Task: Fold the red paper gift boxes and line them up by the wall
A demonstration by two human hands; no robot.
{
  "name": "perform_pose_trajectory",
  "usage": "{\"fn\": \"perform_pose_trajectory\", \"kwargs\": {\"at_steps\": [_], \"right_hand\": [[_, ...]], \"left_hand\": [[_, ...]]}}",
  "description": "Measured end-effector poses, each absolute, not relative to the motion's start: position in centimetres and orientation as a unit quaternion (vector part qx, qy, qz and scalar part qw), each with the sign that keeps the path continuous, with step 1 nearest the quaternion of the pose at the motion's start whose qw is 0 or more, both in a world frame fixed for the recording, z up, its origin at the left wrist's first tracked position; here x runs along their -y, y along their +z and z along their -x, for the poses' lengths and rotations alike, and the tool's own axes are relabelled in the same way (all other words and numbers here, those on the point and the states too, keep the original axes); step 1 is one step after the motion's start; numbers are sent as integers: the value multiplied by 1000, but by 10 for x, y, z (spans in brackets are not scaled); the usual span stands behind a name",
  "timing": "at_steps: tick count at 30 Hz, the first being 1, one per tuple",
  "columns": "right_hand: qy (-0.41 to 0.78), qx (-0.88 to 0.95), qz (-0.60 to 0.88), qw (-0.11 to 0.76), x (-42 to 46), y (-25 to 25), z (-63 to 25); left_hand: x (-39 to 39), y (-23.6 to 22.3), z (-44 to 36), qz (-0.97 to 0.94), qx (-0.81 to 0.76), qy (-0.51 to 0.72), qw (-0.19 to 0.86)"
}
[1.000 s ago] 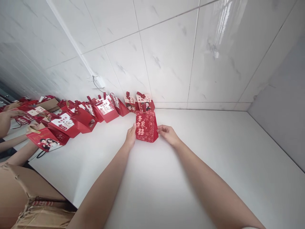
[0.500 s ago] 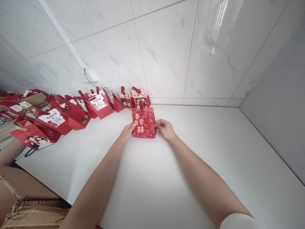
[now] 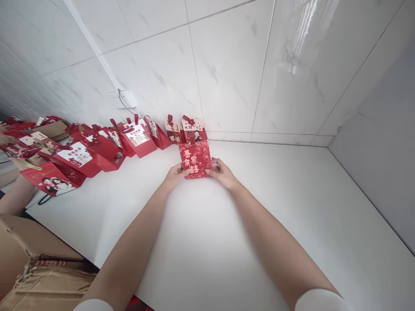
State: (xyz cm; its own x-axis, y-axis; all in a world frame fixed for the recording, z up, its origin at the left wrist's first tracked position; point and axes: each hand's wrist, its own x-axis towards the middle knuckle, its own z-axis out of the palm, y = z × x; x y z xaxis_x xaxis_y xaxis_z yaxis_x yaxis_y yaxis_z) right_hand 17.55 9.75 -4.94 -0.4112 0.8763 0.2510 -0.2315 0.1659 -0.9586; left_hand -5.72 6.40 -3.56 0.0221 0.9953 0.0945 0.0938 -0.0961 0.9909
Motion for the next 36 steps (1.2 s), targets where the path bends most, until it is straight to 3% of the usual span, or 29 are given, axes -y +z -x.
{"fn": "perform_pose_trajectory", "kwargs": {"at_steps": [8,23,30,36], "right_hand": [[612,551,325,465,-101,-53,-175],[597,527,334,505,-104,-55,-176],[533,571,377,497,-106,-57,-174],[465,594,459,469,-103,-52,-177]], "left_hand": [[-60,-35,44,-593,-555,471,344],[-60,-23,42,-591,-457,447,492],[-66,-34,45,-587,-490,479,432],[-66,-36,53,-660,-486,405,406]]}}
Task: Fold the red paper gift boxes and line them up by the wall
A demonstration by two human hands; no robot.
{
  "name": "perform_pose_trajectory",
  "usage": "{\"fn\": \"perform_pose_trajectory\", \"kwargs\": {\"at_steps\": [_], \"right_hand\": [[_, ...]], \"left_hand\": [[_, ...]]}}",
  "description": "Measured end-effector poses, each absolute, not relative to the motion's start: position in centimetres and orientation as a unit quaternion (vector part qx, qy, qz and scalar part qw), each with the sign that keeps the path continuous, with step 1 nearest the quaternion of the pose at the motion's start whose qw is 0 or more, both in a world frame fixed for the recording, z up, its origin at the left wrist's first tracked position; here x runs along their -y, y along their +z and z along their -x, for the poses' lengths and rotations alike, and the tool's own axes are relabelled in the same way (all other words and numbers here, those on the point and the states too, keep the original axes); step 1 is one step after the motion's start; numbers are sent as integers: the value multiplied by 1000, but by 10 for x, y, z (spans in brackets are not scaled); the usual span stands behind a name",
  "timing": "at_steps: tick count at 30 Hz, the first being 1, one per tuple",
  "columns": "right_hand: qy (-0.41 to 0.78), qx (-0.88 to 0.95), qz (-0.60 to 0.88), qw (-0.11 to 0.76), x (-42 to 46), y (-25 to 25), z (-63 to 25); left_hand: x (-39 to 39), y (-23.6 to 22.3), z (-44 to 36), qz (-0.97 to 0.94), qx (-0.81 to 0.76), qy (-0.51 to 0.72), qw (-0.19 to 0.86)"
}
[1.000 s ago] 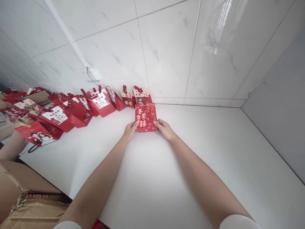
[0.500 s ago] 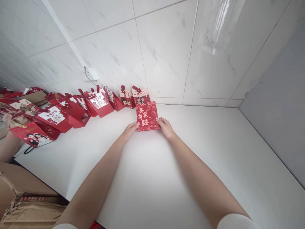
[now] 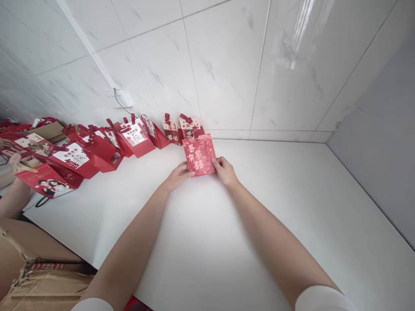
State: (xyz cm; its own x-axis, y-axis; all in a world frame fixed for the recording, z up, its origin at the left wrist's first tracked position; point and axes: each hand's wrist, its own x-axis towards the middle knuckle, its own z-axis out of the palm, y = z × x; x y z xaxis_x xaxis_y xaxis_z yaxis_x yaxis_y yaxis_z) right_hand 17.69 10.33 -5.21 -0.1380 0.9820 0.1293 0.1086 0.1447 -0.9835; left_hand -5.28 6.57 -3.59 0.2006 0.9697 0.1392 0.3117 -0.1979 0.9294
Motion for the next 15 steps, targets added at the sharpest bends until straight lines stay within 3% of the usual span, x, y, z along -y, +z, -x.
{"fn": "perform_pose_trajectory", "kwargs": {"at_steps": [15], "right_hand": [[460,643,451,415,-103,-52,-180]], "left_hand": [[-70,-32,52,-641,-504,463,348]]}}
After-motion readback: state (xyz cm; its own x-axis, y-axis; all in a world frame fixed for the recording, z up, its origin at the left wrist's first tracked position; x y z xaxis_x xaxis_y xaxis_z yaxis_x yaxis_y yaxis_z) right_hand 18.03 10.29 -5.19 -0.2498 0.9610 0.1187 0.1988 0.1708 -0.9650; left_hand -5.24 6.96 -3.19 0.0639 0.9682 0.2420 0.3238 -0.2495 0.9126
